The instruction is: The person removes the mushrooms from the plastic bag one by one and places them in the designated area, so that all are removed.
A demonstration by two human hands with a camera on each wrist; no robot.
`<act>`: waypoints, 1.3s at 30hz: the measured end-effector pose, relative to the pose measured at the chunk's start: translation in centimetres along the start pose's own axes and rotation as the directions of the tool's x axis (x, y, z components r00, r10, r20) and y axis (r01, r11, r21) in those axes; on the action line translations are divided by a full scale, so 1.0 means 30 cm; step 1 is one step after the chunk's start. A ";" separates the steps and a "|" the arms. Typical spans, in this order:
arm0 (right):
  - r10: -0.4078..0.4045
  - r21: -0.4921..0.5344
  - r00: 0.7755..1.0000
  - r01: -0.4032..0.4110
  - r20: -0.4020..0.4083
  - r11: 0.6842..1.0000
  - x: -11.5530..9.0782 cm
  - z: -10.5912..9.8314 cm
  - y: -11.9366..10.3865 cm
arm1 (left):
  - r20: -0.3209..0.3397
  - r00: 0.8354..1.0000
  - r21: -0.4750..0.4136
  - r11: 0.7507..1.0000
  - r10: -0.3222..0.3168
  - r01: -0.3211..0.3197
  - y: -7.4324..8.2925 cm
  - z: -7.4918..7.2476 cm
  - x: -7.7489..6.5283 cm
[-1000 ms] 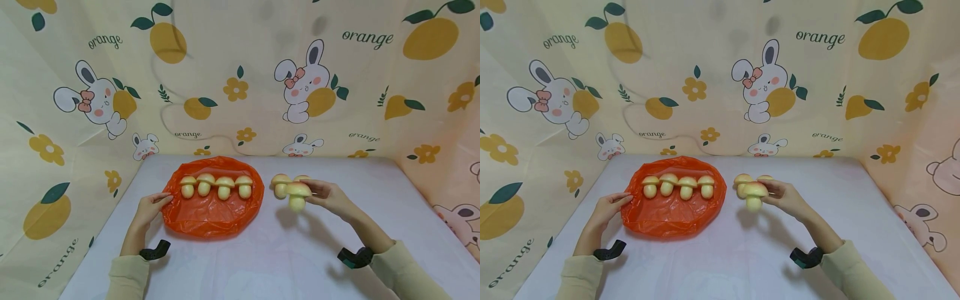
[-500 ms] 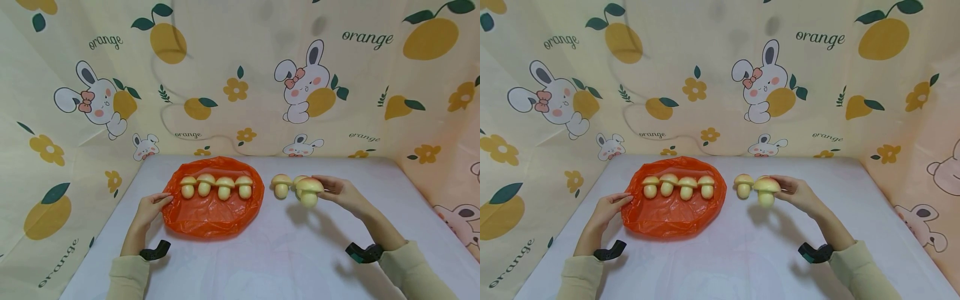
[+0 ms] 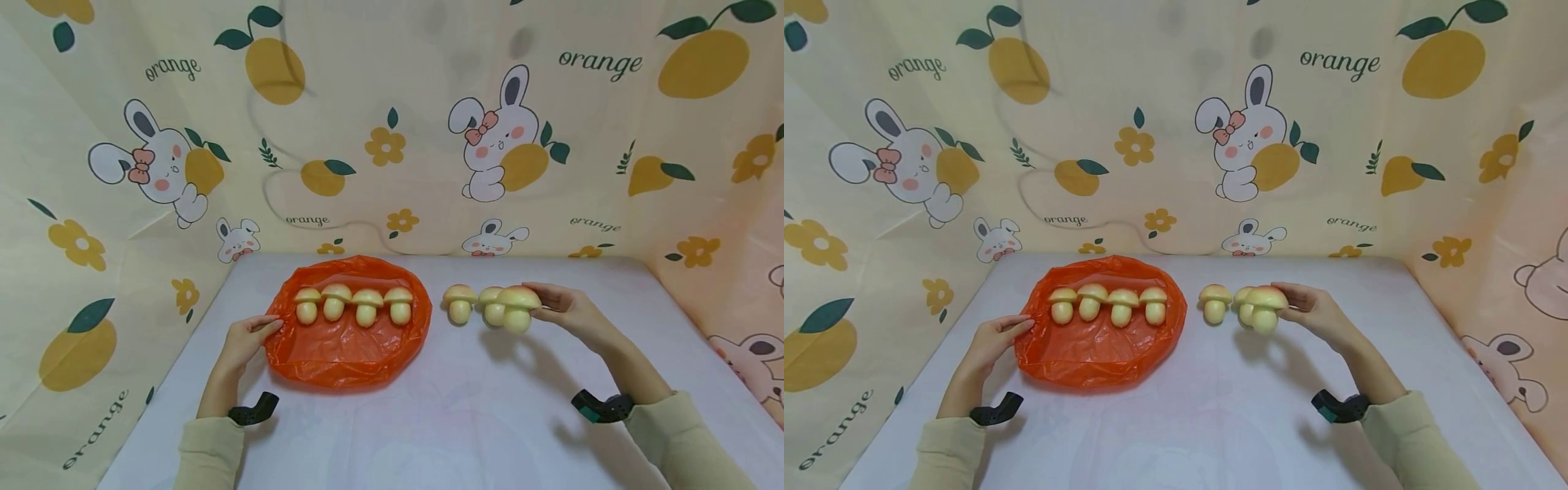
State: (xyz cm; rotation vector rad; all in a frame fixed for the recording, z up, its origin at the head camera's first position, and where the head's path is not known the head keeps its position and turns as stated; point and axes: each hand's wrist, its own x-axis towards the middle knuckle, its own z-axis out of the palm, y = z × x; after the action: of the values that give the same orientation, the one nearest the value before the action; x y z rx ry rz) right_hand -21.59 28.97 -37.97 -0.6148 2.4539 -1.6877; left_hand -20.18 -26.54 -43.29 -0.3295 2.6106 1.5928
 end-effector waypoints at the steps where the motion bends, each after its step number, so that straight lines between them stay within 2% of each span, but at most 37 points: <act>1: 0.000 0.001 1.000 0.000 -0.002 1.000 0.000 -0.003 0.002 | -0.001 1.000 -0.001 1.000 0.001 -0.001 0.000 0.000 0.001; 8: 0.018 0.026 1.000 -0.018 -0.014 0.999 -0.003 -0.030 0.022 | 0.002 1.000 0.006 1.000 0.001 -0.001 -0.002 0.003 0.000; 17: 0.059 -0.029 0.997 -0.061 -0.048 0.998 -0.003 -0.061 0.047 | 0.005 1.000 0.000 1.000 -0.010 0.010 -0.007 0.002 0.001; 39: 0.106 -0.009 0.991 -0.107 -0.086 0.994 0.024 -0.117 0.125 | 0.010 1.000 0.004 1.000 -0.008 0.008 -0.002 -0.002 -0.002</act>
State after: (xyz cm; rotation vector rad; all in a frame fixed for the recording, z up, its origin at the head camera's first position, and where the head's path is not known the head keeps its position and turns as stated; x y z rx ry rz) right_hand -24.35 32.91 -39.96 -0.4135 2.5086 -1.6915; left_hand -20.10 -26.60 -43.30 -0.3307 2.6006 1.5828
